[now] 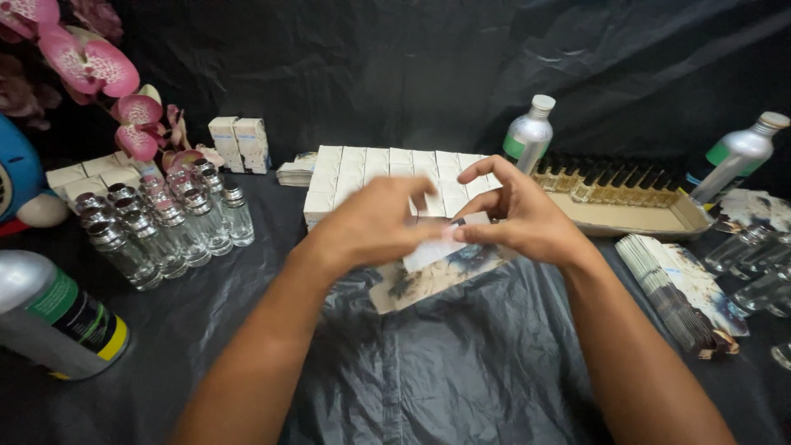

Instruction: Assembling cardboard perfume boxes and inserting perfume bottles into them.

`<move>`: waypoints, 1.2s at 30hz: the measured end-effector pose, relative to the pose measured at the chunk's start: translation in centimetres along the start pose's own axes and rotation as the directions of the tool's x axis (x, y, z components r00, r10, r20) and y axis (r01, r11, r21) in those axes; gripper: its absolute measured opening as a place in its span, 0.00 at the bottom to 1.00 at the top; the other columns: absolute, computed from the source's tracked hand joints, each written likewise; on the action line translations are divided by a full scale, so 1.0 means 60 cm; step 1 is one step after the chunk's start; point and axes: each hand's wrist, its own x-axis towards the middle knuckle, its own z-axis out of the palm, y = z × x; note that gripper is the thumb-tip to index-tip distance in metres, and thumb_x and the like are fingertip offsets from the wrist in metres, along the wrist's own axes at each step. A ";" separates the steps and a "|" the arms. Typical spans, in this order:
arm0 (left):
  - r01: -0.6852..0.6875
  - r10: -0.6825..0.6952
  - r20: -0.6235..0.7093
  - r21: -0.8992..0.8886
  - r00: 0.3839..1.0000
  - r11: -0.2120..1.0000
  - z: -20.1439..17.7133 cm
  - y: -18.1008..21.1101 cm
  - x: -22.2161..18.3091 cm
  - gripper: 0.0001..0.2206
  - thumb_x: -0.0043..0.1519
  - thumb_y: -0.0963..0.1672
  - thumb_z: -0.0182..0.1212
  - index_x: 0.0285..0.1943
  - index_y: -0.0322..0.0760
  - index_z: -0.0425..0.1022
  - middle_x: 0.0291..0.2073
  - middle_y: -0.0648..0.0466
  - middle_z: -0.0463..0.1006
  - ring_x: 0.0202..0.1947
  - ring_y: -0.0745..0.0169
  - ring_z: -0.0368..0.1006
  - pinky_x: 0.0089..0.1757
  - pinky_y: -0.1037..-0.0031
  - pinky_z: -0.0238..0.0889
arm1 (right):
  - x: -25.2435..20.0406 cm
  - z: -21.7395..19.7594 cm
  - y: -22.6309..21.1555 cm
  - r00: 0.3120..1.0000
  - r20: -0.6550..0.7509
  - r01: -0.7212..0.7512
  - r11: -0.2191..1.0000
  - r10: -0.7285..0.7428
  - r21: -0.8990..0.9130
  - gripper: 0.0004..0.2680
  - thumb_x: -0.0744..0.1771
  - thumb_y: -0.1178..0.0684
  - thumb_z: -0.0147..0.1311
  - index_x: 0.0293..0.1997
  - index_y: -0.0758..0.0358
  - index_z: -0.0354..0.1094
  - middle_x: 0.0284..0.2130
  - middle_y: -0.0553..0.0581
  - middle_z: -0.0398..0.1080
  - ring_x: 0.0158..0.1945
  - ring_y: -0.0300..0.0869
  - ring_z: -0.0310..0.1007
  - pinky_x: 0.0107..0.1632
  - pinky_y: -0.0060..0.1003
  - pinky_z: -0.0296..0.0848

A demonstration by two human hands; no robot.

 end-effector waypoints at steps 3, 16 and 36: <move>0.031 -0.024 0.159 -0.039 0.987 0.999 0.041 -0.038 0.016 0.24 0.50 0.51 0.70 0.50 0.33 0.79 0.34 0.40 0.83 0.39 0.37 0.80 0.41 0.54 0.70 | -0.003 0.004 -0.019 1.000 -0.002 -0.008 1.000 0.008 0.003 0.29 0.56 0.68 0.70 0.61 0.61 0.60 0.28 0.62 0.80 0.26 0.36 0.72 0.32 0.27 0.70; -0.067 -0.127 -0.247 -0.649 0.961 0.758 0.071 -0.063 0.031 0.13 0.52 0.42 0.75 0.43 0.37 0.78 0.32 0.57 0.78 0.32 0.71 0.74 0.35 0.77 0.71 | 0.025 0.001 0.031 0.971 -0.240 0.054 0.990 -0.022 0.130 0.06 0.66 0.59 0.61 0.40 0.71 0.69 0.28 0.64 0.74 0.30 0.44 0.79 0.36 0.40 0.83; -0.244 -0.080 -0.484 -0.569 0.871 0.786 0.089 -0.035 0.025 0.08 0.64 0.44 0.64 0.31 0.43 0.73 0.24 0.64 0.74 0.29 0.77 0.65 0.36 0.77 0.65 | 0.026 0.018 0.028 0.981 -0.196 0.051 0.983 -0.016 0.175 0.04 0.65 0.61 0.61 0.36 0.71 0.71 0.23 0.61 0.72 0.27 0.42 0.76 0.32 0.35 0.80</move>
